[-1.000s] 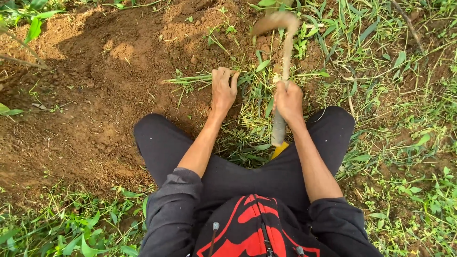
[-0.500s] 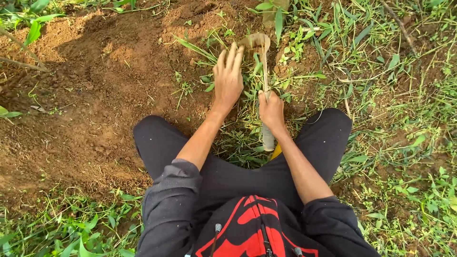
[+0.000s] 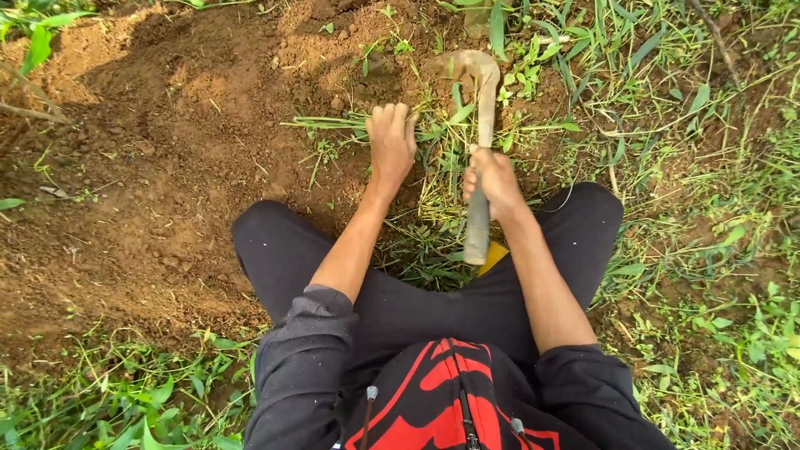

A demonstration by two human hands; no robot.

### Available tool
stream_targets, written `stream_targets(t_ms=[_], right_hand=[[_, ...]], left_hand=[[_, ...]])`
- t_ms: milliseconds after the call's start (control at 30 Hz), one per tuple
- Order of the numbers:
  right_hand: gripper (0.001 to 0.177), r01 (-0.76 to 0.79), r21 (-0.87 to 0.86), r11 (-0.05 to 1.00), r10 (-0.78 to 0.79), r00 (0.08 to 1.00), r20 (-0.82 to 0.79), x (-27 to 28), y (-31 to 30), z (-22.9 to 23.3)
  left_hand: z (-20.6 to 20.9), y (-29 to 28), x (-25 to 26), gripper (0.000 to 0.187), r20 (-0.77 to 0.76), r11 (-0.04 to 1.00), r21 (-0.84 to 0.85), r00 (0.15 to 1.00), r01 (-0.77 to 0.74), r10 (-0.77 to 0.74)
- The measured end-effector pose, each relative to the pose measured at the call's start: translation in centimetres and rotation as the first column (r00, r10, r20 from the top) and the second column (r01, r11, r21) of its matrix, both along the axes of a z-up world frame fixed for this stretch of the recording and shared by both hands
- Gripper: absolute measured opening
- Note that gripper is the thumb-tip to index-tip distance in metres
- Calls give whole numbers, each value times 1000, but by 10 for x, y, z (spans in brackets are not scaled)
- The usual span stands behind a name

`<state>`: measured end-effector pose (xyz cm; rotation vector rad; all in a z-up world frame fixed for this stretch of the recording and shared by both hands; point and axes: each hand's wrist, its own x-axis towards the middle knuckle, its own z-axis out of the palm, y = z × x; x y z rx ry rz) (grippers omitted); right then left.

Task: The person sits on the ground and uses a hand hoe to loosen soil and remove weeds from a small patch. They repeatedly strike the ground with the tool and pull out uprooted weeds by hand.

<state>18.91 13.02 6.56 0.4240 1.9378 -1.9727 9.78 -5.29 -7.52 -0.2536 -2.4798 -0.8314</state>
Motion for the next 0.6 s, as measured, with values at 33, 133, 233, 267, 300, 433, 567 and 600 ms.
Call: stream_targets(t_ms=[33,133,233,267,300,433,567,600], right_hand=[[27,0,7,1000,0,1000,1,2,3,9],[27,-6,139,990,8,1000,-12,9,9,20],[29,143,300,943,-36,942,-334,17,21,-1],[26,263,220,940,-163,907,-388,17,23,-10],[24,375,132,918,-288,856,-430,18,26,-18],[39,294,306,905,-109,858,-502,48,0,-36],[37,15,482,876,110,967,-231,52,-1,-31],[36,22,493,870,95,973,-212,59,-5,-14]], left_hand=[[-4,2,-3,17,1,1000,7,1000,0,0],[-6,-3,-7,25,92,996,92,996,7,-15],[6,-5,-3,26,63,984,173,997,42,-54],[11,-6,-2,26,71,977,200,994,71,-87],[16,-6,-1,26,77,969,227,990,100,-120],[9,-7,-6,25,88,956,266,984,125,-154],[-16,-7,-19,24,143,964,235,977,124,-160],[-23,-7,-14,23,157,956,261,971,134,-179]])
